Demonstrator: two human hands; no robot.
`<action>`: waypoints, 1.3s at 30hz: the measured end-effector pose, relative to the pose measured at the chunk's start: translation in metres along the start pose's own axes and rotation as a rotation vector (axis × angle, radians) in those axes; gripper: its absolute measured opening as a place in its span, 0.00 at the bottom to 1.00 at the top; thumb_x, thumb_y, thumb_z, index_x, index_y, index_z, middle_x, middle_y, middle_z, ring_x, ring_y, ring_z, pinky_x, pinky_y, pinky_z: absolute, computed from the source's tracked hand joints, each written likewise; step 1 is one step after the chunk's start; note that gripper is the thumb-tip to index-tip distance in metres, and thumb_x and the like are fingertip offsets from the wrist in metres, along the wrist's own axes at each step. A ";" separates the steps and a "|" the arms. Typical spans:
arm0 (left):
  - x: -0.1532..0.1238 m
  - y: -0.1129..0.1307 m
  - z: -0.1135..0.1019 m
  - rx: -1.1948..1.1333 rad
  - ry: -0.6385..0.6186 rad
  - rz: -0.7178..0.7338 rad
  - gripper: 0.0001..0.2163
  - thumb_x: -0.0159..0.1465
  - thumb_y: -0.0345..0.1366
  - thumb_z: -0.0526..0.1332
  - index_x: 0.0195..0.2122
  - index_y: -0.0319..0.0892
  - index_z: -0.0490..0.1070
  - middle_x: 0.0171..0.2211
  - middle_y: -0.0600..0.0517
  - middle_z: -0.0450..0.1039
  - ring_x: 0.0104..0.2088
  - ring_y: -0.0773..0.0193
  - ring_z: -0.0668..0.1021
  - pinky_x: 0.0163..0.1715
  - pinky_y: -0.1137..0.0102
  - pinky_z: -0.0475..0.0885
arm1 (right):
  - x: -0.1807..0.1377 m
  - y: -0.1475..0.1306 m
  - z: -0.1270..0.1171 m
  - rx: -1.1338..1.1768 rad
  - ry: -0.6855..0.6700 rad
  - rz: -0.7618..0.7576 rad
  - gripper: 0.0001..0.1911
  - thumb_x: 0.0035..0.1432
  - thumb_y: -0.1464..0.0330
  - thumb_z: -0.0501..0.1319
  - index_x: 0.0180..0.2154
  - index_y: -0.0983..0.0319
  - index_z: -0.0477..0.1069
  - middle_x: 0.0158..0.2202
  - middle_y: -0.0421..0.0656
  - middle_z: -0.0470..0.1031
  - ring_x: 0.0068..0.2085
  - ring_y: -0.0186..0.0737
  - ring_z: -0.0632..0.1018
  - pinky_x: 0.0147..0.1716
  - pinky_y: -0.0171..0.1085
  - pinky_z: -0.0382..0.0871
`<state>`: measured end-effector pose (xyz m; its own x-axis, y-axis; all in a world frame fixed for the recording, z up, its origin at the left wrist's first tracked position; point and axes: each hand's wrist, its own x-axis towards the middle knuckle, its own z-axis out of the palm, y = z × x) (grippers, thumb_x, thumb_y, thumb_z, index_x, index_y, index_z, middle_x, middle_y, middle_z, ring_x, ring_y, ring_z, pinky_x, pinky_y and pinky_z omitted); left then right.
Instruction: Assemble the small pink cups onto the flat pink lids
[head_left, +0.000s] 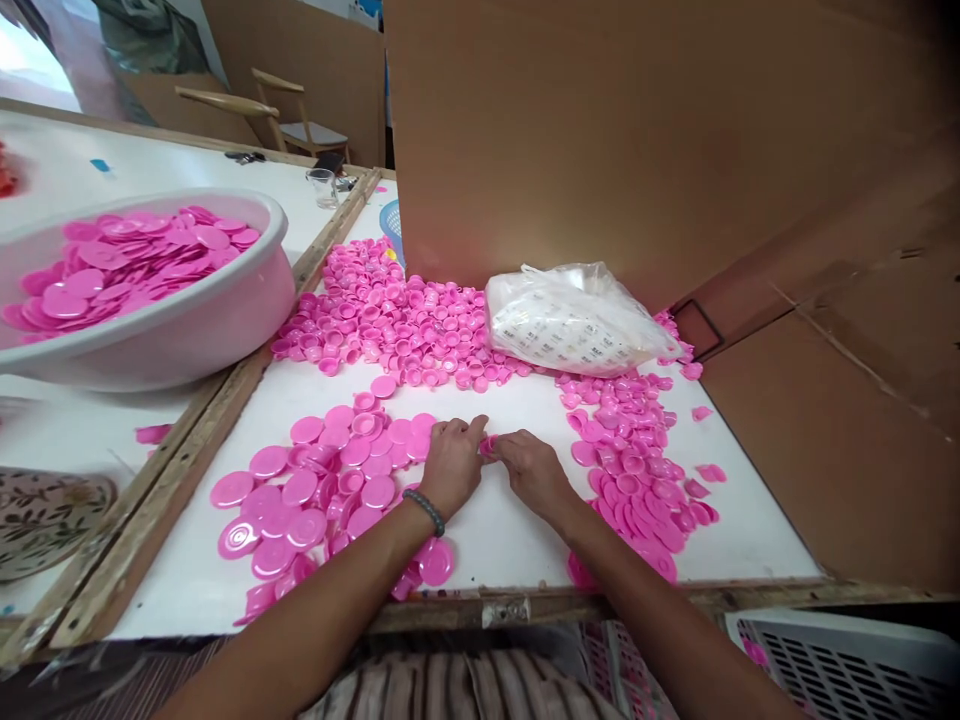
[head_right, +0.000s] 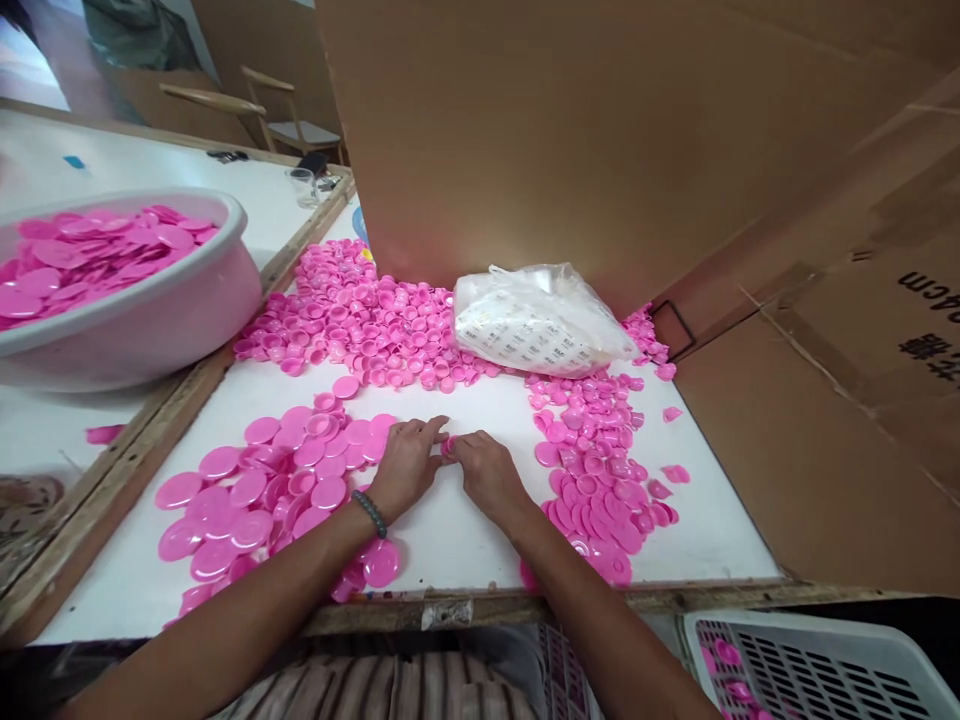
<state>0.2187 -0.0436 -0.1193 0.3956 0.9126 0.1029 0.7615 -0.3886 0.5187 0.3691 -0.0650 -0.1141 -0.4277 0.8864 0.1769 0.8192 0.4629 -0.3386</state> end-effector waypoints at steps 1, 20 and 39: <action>0.000 0.000 0.000 0.006 0.001 -0.003 0.18 0.58 0.30 0.58 0.50 0.42 0.60 0.35 0.50 0.73 0.40 0.60 0.70 0.42 0.64 0.59 | 0.001 0.000 -0.001 -0.049 -0.027 -0.021 0.17 0.52 0.83 0.47 0.33 0.62 0.70 0.31 0.44 0.73 0.34 0.39 0.69 0.32 0.35 0.63; 0.018 0.014 -0.020 -0.354 -0.250 -0.227 0.06 0.55 0.37 0.61 0.26 0.41 0.68 0.22 0.54 0.72 0.23 0.68 0.73 0.23 0.75 0.64 | -0.015 0.006 -0.004 0.785 0.073 0.529 0.15 0.59 0.62 0.51 0.43 0.60 0.69 0.34 0.41 0.72 0.33 0.35 0.73 0.31 0.35 0.67; 0.029 0.011 -0.021 -0.464 -0.441 -0.411 0.09 0.49 0.34 0.65 0.26 0.40 0.64 0.18 0.54 0.72 0.20 0.67 0.75 0.20 0.76 0.68 | -0.025 0.002 0.005 0.162 0.234 0.230 0.09 0.55 0.64 0.60 0.37 0.61 0.73 0.32 0.45 0.72 0.36 0.41 0.68 0.35 0.39 0.65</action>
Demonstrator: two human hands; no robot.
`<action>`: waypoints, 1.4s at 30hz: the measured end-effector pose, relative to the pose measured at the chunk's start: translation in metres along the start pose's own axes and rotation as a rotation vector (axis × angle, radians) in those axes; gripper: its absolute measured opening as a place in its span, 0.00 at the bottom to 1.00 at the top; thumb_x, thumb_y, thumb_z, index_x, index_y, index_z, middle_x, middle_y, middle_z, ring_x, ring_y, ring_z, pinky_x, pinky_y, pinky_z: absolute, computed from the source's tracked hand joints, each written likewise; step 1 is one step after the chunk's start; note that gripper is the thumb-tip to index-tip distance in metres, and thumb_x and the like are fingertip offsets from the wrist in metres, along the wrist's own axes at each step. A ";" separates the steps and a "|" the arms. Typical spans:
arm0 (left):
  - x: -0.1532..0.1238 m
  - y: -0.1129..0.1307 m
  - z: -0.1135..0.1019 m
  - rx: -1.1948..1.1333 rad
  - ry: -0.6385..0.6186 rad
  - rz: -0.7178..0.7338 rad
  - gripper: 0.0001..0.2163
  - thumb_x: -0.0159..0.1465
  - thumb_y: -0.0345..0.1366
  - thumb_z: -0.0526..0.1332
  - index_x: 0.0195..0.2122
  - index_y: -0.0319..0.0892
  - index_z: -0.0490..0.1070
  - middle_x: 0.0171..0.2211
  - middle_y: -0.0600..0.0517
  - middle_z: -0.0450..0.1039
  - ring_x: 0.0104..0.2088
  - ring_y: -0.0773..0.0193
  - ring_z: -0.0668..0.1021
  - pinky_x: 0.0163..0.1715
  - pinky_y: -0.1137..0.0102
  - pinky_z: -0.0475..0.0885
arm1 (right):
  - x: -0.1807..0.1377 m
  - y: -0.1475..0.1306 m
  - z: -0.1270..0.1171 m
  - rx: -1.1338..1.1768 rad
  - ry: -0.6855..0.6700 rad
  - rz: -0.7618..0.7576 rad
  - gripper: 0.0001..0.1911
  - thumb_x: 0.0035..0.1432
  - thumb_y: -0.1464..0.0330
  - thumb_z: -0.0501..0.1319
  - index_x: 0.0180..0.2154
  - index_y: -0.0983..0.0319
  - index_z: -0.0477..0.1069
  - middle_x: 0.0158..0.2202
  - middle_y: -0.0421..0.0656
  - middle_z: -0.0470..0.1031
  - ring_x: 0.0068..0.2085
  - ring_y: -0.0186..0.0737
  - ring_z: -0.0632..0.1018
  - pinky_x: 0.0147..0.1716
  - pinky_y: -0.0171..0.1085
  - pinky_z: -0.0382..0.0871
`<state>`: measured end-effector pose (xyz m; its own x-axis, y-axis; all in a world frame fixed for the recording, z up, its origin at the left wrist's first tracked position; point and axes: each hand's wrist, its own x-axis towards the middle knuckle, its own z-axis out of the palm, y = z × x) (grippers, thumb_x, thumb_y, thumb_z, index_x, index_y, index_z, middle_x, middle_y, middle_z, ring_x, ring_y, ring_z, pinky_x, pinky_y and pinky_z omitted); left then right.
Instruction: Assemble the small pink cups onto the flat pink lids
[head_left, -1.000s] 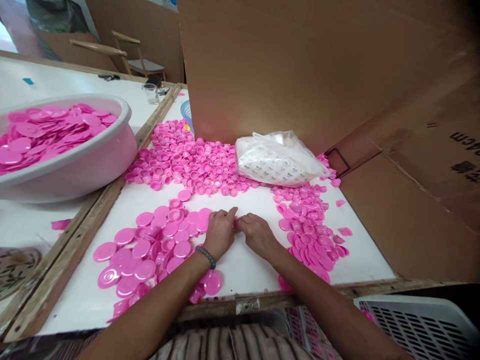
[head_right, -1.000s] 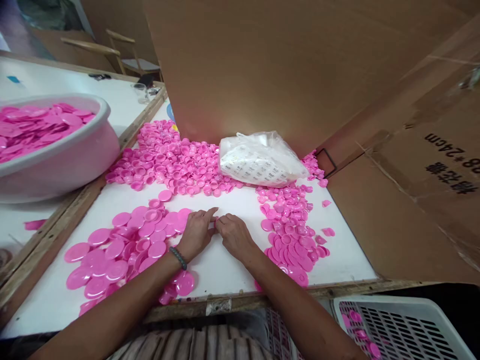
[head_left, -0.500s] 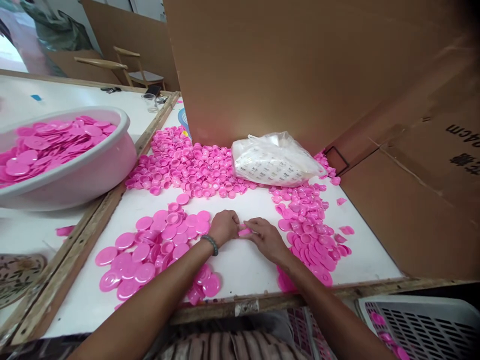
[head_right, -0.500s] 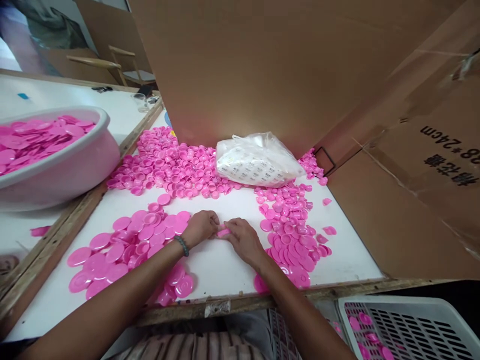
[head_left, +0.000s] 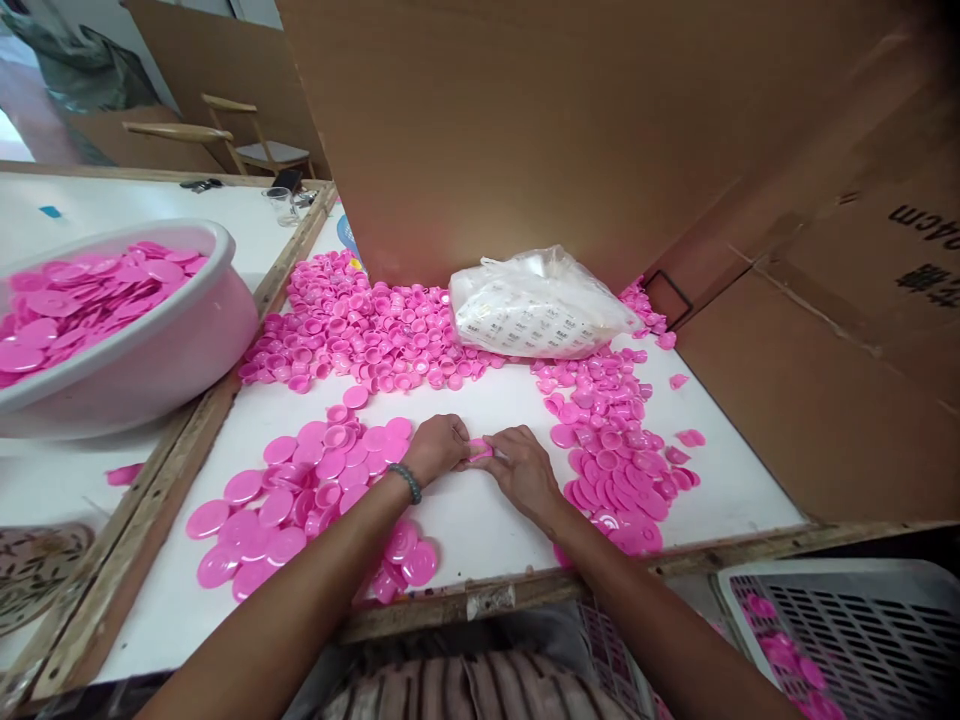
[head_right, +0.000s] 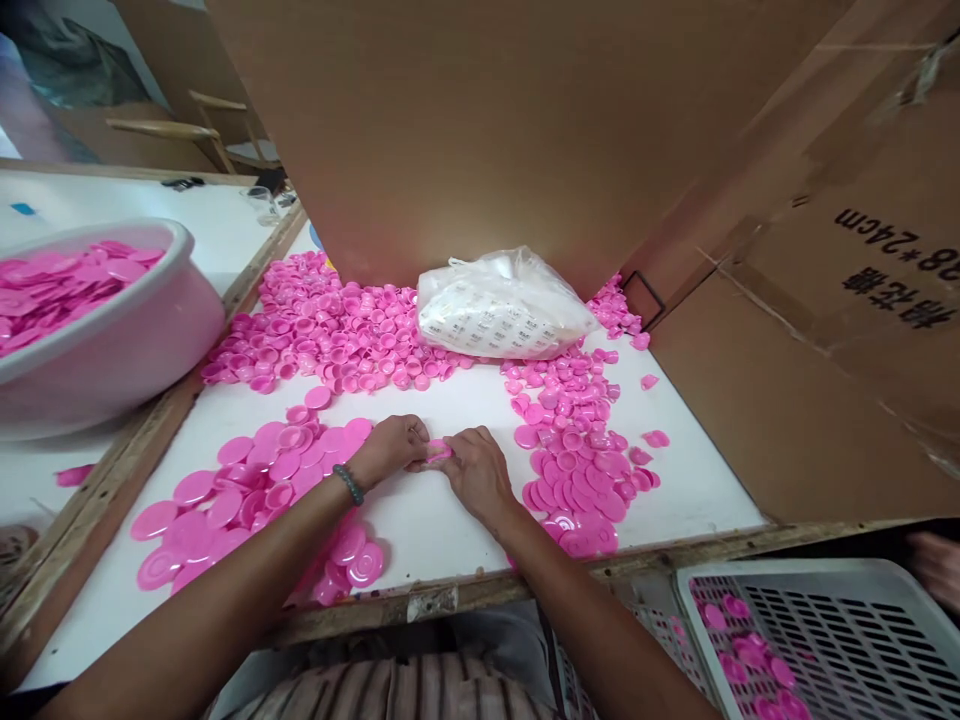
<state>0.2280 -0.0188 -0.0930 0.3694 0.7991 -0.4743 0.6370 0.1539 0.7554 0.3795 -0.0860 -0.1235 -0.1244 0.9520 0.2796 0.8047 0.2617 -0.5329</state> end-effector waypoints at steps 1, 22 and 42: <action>-0.002 -0.001 -0.001 0.003 -0.011 0.018 0.09 0.48 0.32 0.65 0.27 0.40 0.64 0.18 0.55 0.72 0.20 0.67 0.75 0.20 0.77 0.68 | 0.000 -0.002 -0.001 0.019 -0.002 0.007 0.10 0.53 0.64 0.61 0.37 0.61 0.72 0.33 0.45 0.71 0.37 0.41 0.68 0.35 0.39 0.65; -0.007 -0.007 -0.006 0.252 -0.078 0.058 0.06 0.51 0.33 0.61 0.26 0.41 0.63 0.17 0.55 0.70 0.19 0.67 0.73 0.21 0.75 0.64 | 0.001 -0.016 -0.013 0.024 -0.286 -0.092 0.07 0.54 0.66 0.61 0.37 0.58 0.73 0.33 0.40 0.70 0.36 0.35 0.72 0.33 0.32 0.65; -0.052 -0.038 -0.019 0.781 0.466 0.354 0.06 0.54 0.30 0.56 0.32 0.39 0.69 0.31 0.46 0.73 0.42 0.53 0.69 0.48 0.52 0.53 | 0.023 0.010 -0.015 -0.011 0.008 0.037 0.19 0.51 0.80 0.50 0.39 0.60 0.73 0.40 0.42 0.75 0.39 0.38 0.74 0.36 0.38 0.70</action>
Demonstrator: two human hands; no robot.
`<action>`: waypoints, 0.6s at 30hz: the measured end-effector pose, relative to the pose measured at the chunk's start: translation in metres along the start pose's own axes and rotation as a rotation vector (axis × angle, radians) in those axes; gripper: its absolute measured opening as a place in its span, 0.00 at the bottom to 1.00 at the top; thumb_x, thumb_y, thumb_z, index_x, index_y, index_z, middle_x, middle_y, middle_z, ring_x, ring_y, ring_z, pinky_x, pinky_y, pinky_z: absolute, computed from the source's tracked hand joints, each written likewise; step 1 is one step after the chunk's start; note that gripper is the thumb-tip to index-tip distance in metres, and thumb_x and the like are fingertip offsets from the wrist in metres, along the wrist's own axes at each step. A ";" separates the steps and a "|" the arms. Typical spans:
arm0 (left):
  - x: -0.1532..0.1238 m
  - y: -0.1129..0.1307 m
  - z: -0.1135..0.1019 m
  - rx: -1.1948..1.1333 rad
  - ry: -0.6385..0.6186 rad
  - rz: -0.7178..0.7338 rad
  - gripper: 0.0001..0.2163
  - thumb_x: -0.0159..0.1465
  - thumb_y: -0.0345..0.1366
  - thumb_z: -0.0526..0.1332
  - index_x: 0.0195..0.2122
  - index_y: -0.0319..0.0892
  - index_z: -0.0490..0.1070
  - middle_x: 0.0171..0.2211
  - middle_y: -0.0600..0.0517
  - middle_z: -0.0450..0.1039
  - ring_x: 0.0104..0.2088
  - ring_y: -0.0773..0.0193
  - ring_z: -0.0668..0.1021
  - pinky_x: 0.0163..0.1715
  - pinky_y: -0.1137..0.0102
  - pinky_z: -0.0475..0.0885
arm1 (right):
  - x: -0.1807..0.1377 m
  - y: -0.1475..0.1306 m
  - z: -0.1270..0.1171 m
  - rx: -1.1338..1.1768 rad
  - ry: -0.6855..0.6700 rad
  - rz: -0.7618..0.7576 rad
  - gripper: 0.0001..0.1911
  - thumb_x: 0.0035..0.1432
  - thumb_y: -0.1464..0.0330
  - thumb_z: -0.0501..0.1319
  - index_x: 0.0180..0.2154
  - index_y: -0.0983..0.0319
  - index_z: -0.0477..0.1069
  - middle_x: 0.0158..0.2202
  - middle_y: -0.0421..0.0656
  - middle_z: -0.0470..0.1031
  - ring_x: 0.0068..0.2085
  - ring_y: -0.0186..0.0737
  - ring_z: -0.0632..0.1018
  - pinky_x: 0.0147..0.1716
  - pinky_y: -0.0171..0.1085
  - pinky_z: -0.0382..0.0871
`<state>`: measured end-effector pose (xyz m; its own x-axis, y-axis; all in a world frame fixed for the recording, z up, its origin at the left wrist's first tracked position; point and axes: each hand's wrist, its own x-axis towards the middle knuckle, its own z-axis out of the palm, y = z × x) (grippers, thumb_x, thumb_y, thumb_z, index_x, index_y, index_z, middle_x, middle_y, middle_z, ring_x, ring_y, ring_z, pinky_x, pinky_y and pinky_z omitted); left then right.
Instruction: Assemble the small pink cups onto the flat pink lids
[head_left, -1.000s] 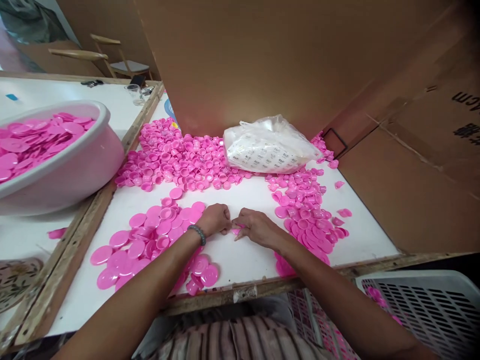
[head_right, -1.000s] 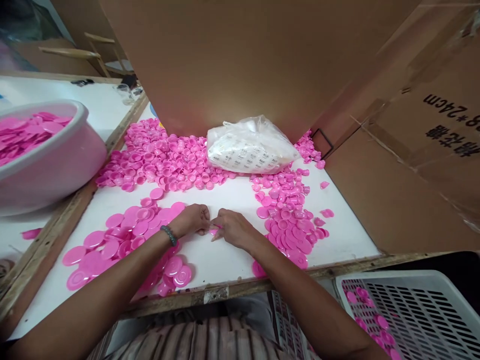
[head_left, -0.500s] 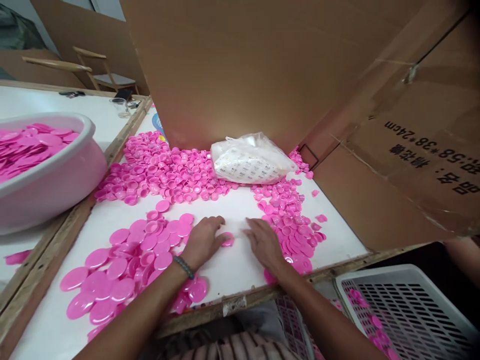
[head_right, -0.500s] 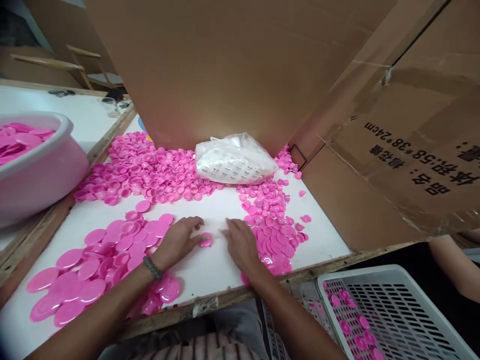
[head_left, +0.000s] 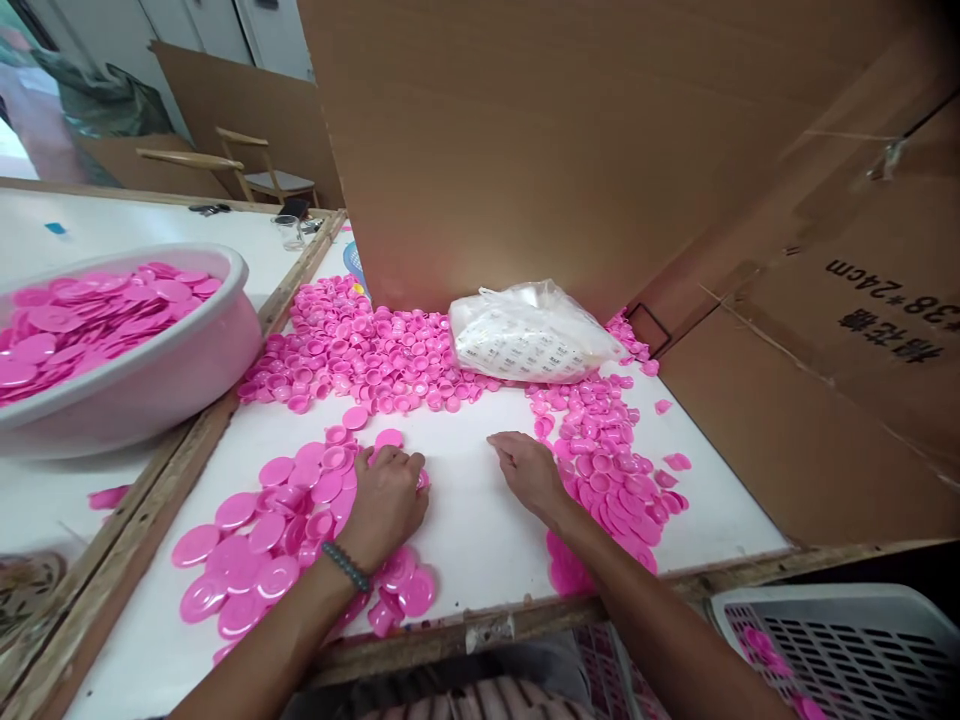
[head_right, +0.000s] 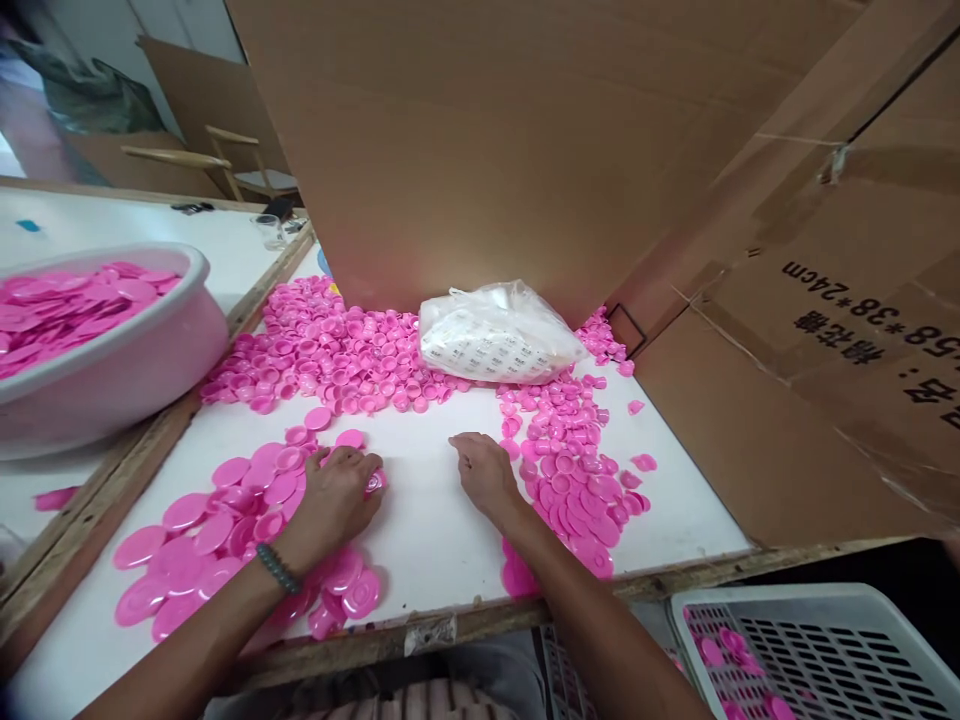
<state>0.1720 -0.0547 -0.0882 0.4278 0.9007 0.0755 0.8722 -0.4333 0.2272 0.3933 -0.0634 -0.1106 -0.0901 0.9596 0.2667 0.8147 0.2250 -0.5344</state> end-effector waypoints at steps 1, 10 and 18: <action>0.001 0.001 -0.002 0.016 -0.023 -0.020 0.06 0.53 0.29 0.56 0.32 0.39 0.69 0.31 0.46 0.73 0.42 0.52 0.69 0.48 0.52 0.53 | 0.005 -0.002 0.002 0.102 0.018 0.033 0.17 0.52 0.78 0.51 0.38 0.59 0.74 0.40 0.42 0.75 0.38 0.37 0.75 0.36 0.38 0.70; 0.030 0.023 0.015 -0.096 -0.078 0.083 0.10 0.55 0.36 0.61 0.38 0.43 0.70 0.38 0.47 0.73 0.44 0.53 0.68 0.48 0.54 0.53 | 0.023 0.015 0.008 0.288 0.077 0.264 0.11 0.53 0.67 0.57 0.38 0.62 0.74 0.39 0.45 0.76 0.38 0.39 0.76 0.37 0.40 0.72; 0.026 0.031 0.016 -0.213 0.012 0.137 0.10 0.58 0.42 0.59 0.36 0.42 0.70 0.34 0.48 0.72 0.41 0.56 0.68 0.45 0.58 0.55 | -0.030 0.035 -0.040 0.072 0.250 0.294 0.14 0.59 0.65 0.52 0.42 0.59 0.72 0.39 0.43 0.75 0.38 0.40 0.75 0.36 0.42 0.71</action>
<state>0.2142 -0.0454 -0.0947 0.5350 0.8347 0.1308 0.7358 -0.5364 0.4134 0.4476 -0.0905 -0.1056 0.2911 0.9160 0.2762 0.7418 -0.0337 -0.6698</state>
